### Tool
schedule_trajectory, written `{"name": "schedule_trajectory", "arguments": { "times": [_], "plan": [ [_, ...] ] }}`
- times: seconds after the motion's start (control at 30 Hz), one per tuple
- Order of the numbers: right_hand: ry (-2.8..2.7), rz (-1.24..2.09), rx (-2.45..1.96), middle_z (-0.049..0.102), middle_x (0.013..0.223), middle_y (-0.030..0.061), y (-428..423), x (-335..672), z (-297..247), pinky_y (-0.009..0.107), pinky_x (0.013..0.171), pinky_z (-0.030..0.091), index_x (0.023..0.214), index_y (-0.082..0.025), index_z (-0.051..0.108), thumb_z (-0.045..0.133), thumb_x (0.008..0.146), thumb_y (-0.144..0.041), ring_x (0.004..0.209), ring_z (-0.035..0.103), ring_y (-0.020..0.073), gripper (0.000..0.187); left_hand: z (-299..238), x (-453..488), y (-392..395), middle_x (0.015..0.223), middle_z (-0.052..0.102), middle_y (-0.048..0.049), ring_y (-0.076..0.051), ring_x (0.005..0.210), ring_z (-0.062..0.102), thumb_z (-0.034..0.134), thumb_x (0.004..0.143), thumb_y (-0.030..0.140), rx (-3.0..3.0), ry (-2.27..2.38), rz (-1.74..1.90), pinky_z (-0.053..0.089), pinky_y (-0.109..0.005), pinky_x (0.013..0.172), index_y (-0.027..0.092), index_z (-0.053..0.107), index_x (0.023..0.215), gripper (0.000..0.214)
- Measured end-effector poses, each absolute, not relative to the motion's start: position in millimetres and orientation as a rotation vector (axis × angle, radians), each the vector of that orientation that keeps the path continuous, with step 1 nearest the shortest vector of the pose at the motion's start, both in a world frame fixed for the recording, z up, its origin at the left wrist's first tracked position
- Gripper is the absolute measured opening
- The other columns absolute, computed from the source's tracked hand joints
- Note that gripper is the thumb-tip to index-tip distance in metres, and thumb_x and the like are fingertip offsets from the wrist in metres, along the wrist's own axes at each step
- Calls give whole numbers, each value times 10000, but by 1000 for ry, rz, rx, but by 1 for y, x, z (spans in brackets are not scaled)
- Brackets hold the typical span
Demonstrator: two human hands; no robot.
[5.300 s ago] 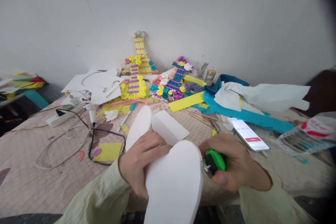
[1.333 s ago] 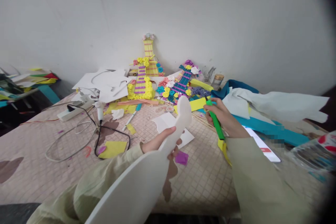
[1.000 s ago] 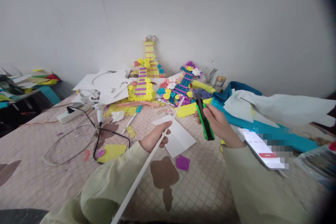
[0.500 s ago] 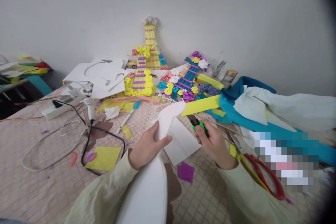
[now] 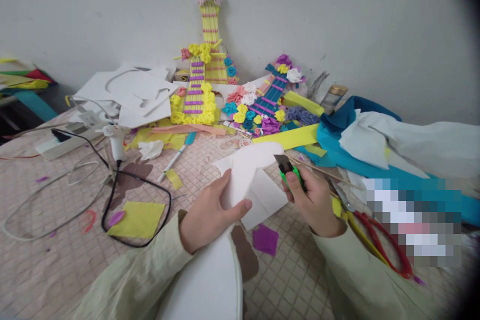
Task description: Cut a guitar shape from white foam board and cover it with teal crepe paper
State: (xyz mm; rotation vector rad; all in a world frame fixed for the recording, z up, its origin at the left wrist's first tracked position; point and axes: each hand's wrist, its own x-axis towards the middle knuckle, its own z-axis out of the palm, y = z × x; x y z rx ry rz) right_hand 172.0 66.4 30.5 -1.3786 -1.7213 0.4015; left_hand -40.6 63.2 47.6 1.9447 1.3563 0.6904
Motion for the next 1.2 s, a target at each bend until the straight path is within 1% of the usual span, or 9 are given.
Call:
{"name": "schedule_trajectory", "arguments": {
  "times": [0.17, 0.47, 0.6, 0.67, 0.77, 0.87, 0.93, 1.1, 1.2],
  "plan": [
    [-1715, 478, -1360, 468, 505, -45, 68, 175, 29, 214, 456, 327, 668, -191, 460, 406, 856, -373, 427, 428, 79, 267, 48, -40, 63, 1164, 548, -115, -255, 952, 539, 484, 741, 533, 1939, 1374, 656, 422, -366, 802, 114, 400, 1247, 662],
    [-2011, 330, -1350, 466, 515, -50, 65, 166, 33, 205, 467, 312, 768, -183, 525, 433, 844, -328, 461, 441, 80, 187, 42, -37, 60, 1240, 495, -126, -281, 1116, 454, 542, 705, 535, 1925, 1309, 704, 334, -404, 953, 119, 381, 1266, 717],
    [-1864, 293, -1351, 435, 481, -54, 63, 168, 30, 209, 465, 319, 698, -186, 495, 434, 843, -334, 441, 429, 82, 217, 37, -40, 64, 1298, 449, -70, -226, 1221, 355, 351, 836, 490, 1699, 1136, 819, 274, -359, 1012, 165, 434, 1234, 521],
    [-1783, 322, -1347, 446, 493, -51, 64, 171, 28, 215, 464, 325, 709, -189, 493, 429, 845, -343, 438, 427, 84, 215, 34, -40, 68, 1274, 476, -47, -205, 1200, 385, 294, 863, 431, 1506, 1083, 847, 339, -329, 961, 187, 483, 1183, 445],
    [-1719, 399, -1348, 480, 536, -37, 64, 175, 24, 226, 475, 341, 737, -195, 495, 417, 848, -366, 455, 440, 91, 219, 31, -42, 74, 1110, 584, -48, -200, 998, 540, 420, 792, 357, 1240, 1148, 824, 444, -286, 765, 192, 534, 1103, 370],
    [-1673, 374, -1413, 508, 561, -21, 66, 183, 27, 237, 484, 355, 727, -201, 493, 411, 839, -411, 472, 453, 103, 252, 31, -45, 81, 834, 624, -14, -137, 661, 574, 510, 692, 283, 1079, 1108, 731, 415, -226, 546, 185, 544, 1057, 379],
    [-1654, 353, -1510, 526, 565, -13, 70, 191, 31, 240, 480, 363, 704, -206, 483, 390, 839, -439, 470, 465, 110, 285, 33, -48, 86, 786, 602, 2, -102, 578, 535, 526, 658, 262, 1001, 1073, 706, 374, -196, 495, 181, 544, 1032, 383],
    [-1854, 85, -1911, 602, 655, 61, 90, 220, 22, 309, 511, 393, 832, -193, 568, 394, 813, -460, 579, 557, 211, 319, 37, -56, 101, 970, 599, -45, -108, 674, 565, 442, 741, 414, 804, 1093, 752, 413, -213, 586, 172, 538, 1041, 397],
    [-2053, -106, -1855, 628, 851, 138, 104, 233, 0, 381, 665, 429, 991, -154, 584, 417, 807, -354, 818, 578, 287, 320, 39, -62, 105, 1154, 554, -99, -179, 979, 554, 319, 775, 530, 754, 968, 873, 429, -274, 770, 152, 482, 1137, 548]
  ]
}}
